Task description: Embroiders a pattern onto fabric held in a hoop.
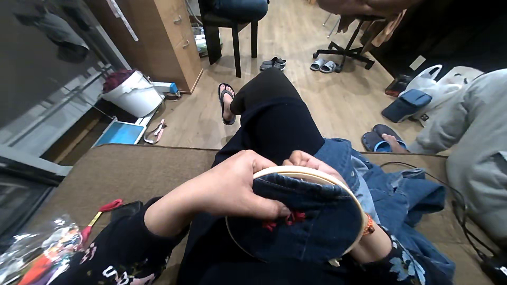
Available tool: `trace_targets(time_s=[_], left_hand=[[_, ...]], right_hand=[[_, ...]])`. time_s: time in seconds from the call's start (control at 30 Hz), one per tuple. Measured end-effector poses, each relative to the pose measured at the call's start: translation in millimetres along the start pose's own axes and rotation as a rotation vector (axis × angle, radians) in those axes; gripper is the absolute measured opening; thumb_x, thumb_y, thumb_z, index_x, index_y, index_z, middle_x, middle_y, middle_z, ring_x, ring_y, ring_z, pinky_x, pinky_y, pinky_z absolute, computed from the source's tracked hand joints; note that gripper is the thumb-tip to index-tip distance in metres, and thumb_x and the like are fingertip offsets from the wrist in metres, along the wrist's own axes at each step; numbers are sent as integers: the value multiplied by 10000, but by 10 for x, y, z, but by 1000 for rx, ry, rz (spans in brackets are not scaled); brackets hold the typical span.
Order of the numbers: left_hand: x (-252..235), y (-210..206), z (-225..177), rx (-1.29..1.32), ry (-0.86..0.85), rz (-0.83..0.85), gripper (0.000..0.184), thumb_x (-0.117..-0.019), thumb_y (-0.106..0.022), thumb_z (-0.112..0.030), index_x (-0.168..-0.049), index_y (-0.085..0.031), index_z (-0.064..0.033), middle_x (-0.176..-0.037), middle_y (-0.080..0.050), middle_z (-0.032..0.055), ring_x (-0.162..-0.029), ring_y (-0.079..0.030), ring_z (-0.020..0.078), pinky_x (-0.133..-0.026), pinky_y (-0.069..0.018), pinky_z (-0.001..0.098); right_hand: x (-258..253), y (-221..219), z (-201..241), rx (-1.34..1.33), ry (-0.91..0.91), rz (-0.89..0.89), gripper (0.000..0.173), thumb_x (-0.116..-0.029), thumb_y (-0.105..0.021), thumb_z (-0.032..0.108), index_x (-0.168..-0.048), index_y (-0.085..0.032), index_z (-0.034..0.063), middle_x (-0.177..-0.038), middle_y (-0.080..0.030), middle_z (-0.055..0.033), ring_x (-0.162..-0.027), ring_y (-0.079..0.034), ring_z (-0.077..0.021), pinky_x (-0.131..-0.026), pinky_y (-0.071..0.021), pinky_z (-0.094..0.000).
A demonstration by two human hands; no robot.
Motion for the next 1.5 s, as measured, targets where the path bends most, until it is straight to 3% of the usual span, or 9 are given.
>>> trace_targets(time_s=[0.03,0.07,0.17,0.27,0.5,0.67,1.03,1.37,1.5], left_hand=[[9,-4,-10,-1,5,-4,76,-830,-775,-224,-818,-747,-155,-699,-690,-86,-624,-643,-10,-517,-543,188],[15,-6,-14,3,17,-11,69,-829,-774,-218,-819,-746,-156,-693,-688,-88,-616,-638,-14,-511,-537,185],[16,11,10,60,41,3,52,-831,-770,-175,-848,-750,-131,-707,-704,-66,-624,-653,4,-526,-551,194],[-7,22,33,144,47,44,68,-829,-766,-125,-890,-750,-101,-754,-731,-38,-668,-686,27,-575,-588,206],[-27,17,45,205,95,59,112,-818,-778,-99,-926,-754,-83,-790,-750,-10,-703,-711,56,-619,-612,227],[-21,21,52,269,112,74,124,-826,-779,-67,-947,-752,-67,-811,-758,13,-719,-722,74,-641,-619,234],[-46,31,80,297,170,63,152,-804,-780,-36,-950,-745,-59,-813,-758,29,-722,-724,87,-649,-621,245],[-44,46,54,301,182,63,163,-821,-776,-30,-979,-744,-55,-830,-762,26,-731,-727,84,-660,-622,236],[-62,41,136,425,247,-11,270,-840,-706,-10,-1107,-715,-47,-914,-753,70,-780,-718,120,-686,-611,255]], right_hand=[[-76,-233,209,12,-61,-166,128,-985,-536,105,-936,-647,145,-786,-633,22,-702,-619,-19,-625,-536,-177],[-115,-365,355,28,-110,-278,184,-996,-500,95,-885,-637,150,-742,-618,27,-653,-602,-10,-592,-529,-167],[-98,-394,505,84,-177,-327,234,-1069,-408,144,-950,-610,153,-763,-586,23,-624,-569,14,-547,-502,-129],[-118,-361,566,139,-190,-385,275,-1085,-365,146,-923,-587,140,-711,-545,34,-552,-503,29,-492,-442,-104],[-200,-272,628,-11,-177,-442,300,-1107,-305,152,-928,-545,137,-745,-524,29,-537,-480,10,-499,-438,-109],[-210,-311,664,-22,-178,-538,300,-1116,-372,200,-896,-566,139,-776,-580,11,-664,-616,-45,-641,-571,-197],[-226,-307,705,77,-229,-728,269,-1103,-392,131,-872,-530,132,-714,-555,26,-593,-596,-39,-581,-568,-193],[-165,-204,840,210,-291,-598,275,-1098,-408,146,-879,-573,133,-723,-559,30,-573,-554,-14,-550,-528,-155],[-145,-185,777,417,-230,-499,214,-1096,-453,171,-940,-592,126,-729,-563,8,-513,-489,-8,-458,-449,-138]])
Point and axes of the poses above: each hand's wrist, its own x-axis away from the middle knuckle, its own y-axis out of the back of the hand, z = x × y, the point moved 1 cm from there along -x, towards the middle knuckle
